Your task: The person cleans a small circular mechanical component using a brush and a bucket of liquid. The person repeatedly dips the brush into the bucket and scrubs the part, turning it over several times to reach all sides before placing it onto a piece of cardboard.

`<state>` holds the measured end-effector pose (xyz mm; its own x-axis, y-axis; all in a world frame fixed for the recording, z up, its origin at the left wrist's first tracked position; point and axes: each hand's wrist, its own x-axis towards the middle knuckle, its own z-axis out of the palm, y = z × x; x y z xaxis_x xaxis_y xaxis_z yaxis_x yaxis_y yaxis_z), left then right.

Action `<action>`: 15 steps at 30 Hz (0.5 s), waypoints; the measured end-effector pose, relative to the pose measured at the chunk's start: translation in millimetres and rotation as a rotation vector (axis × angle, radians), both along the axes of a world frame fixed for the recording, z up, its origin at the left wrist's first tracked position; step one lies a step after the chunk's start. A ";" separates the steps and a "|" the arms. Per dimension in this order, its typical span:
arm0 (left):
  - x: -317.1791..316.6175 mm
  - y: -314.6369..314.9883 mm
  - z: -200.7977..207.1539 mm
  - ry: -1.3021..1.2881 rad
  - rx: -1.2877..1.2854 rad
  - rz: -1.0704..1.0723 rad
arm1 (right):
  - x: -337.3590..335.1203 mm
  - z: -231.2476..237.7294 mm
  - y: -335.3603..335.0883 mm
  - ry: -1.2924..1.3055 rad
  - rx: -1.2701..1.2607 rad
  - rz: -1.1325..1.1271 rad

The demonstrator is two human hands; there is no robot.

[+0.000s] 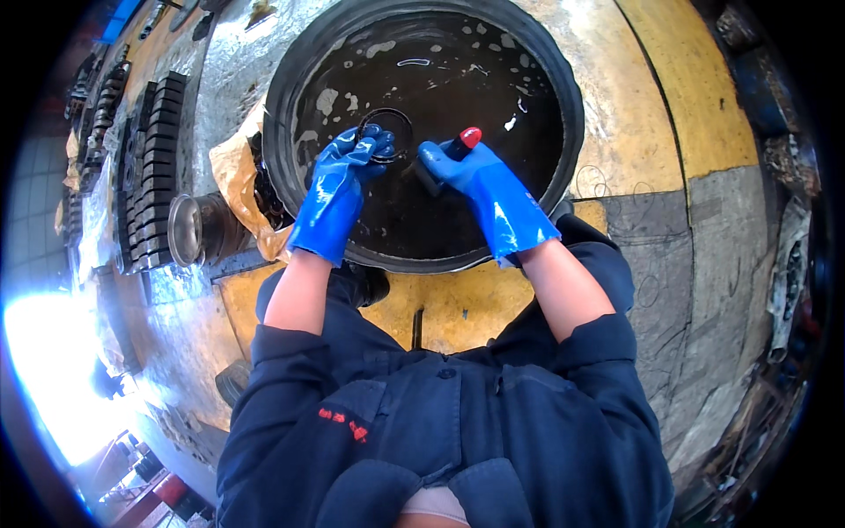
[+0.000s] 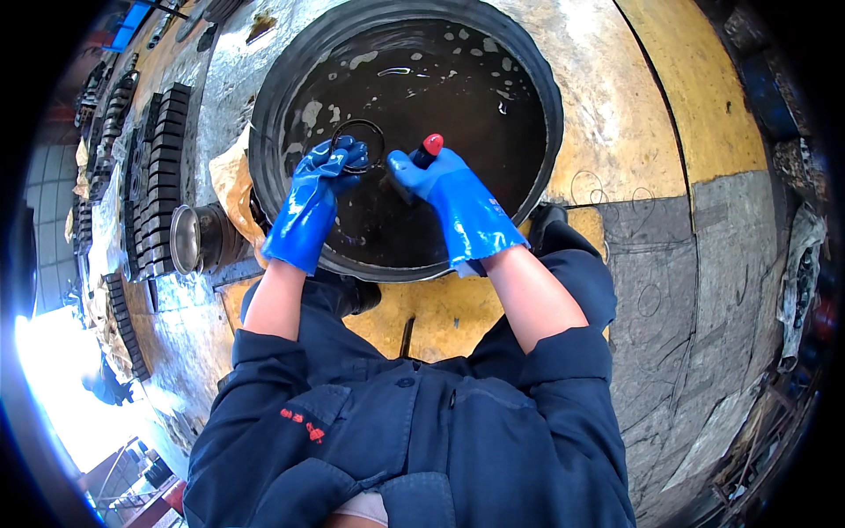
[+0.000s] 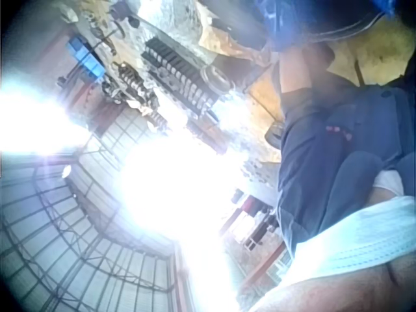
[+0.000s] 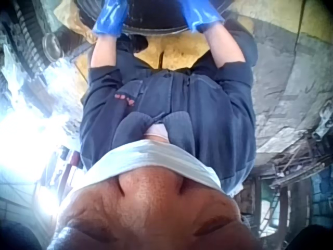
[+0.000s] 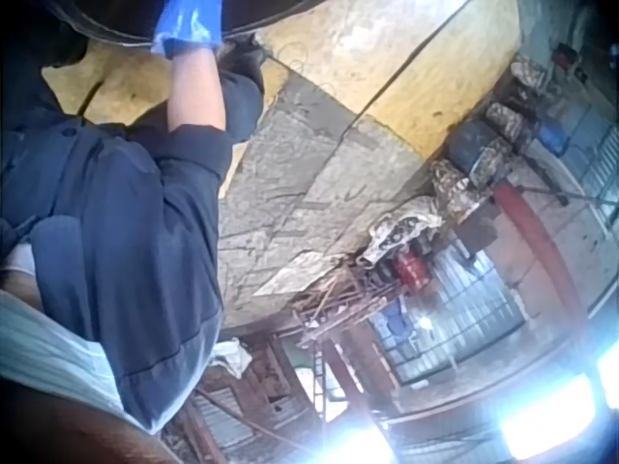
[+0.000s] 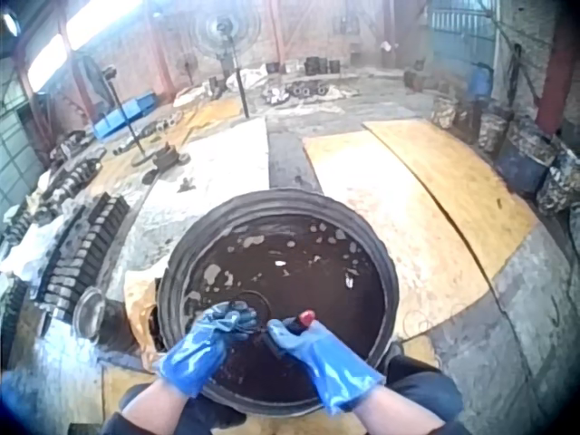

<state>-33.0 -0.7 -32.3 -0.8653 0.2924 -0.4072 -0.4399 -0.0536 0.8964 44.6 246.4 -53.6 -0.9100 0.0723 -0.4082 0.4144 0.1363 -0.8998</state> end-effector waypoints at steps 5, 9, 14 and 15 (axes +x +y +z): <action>8.6 4.4 6.3 0.115 -0.092 -0.194 | -8.2 17.0 -2.4 -0.028 0.053 0.122; 10.5 8.2 -15.1 0.829 -0.652 -0.277 | -8.9 51.5 -12.4 -0.041 0.752 0.345; 14.1 15.3 -22.7 1.119 -0.863 -0.656 | -19.8 42.7 -26.7 0.003 1.139 0.779; 18.6 17.9 -15.1 0.998 -1.002 -0.746 | -20.1 38.9 -27.9 0.001 1.135 0.744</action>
